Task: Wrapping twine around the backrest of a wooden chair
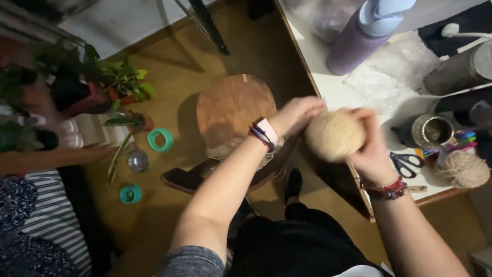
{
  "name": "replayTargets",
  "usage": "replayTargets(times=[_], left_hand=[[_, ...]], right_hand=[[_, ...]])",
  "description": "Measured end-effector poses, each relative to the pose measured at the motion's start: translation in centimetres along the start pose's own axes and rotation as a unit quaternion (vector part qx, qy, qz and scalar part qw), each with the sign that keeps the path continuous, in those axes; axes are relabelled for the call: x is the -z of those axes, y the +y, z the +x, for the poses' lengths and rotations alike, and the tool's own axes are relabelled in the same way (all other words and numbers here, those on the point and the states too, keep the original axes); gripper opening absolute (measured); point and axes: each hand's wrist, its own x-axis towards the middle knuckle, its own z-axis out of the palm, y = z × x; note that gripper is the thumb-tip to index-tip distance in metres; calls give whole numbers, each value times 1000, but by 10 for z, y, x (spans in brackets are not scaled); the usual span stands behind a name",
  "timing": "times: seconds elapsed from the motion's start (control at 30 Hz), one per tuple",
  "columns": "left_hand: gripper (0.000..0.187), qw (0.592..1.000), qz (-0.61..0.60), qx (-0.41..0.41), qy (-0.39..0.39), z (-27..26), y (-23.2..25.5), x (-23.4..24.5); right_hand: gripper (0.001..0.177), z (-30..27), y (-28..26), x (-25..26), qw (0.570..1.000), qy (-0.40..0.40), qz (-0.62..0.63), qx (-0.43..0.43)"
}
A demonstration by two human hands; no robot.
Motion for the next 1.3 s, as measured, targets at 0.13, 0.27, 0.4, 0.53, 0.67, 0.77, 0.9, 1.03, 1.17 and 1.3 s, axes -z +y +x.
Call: replayTargets(times=[0.13, 0.27, 0.4, 0.53, 0.67, 0.77, 0.9, 1.03, 1.17, 1.3], left_hand=[[24, 994, 61, 52, -75, -4, 120, -8], [25, 989, -4, 17, -147, 9, 131, -6], [22, 992, -108, 5, -71, 30, 94, -23], [18, 976, -199, 80, -23, 13, 56, -84], [44, 925, 185, 238, -233, -7, 133, -96], [34, 895, 318, 279, -141, -16, 129, -69], [21, 832, 467, 207, 216, -37, 54, -48], [80, 982, 177, 73, 7, -23, 126, -60], [29, 971, -111, 87, -193, -30, 65, -109], [37, 963, -246, 105, -40, -35, 61, -87]], right_hand=[[78, 10, 11, 24, 984, 171, 55, 0], [80, -14, 11, 38, 974, 107, -182, -85], [82, -42, 38, 50, 966, -39, -174, -189], [89, -49, 33, 62, 976, -19, 72, -204], [67, -44, 23, 79, 996, 74, 26, -53], [70, -57, 41, 85, 988, 20, 85, -131], [64, -74, 21, 74, 965, -38, 188, -178], [92, -64, -19, 60, 940, -44, 236, -242], [70, -58, -28, 65, 940, -107, 279, -163], [66, -67, -47, 65, 934, -105, 311, -140]])
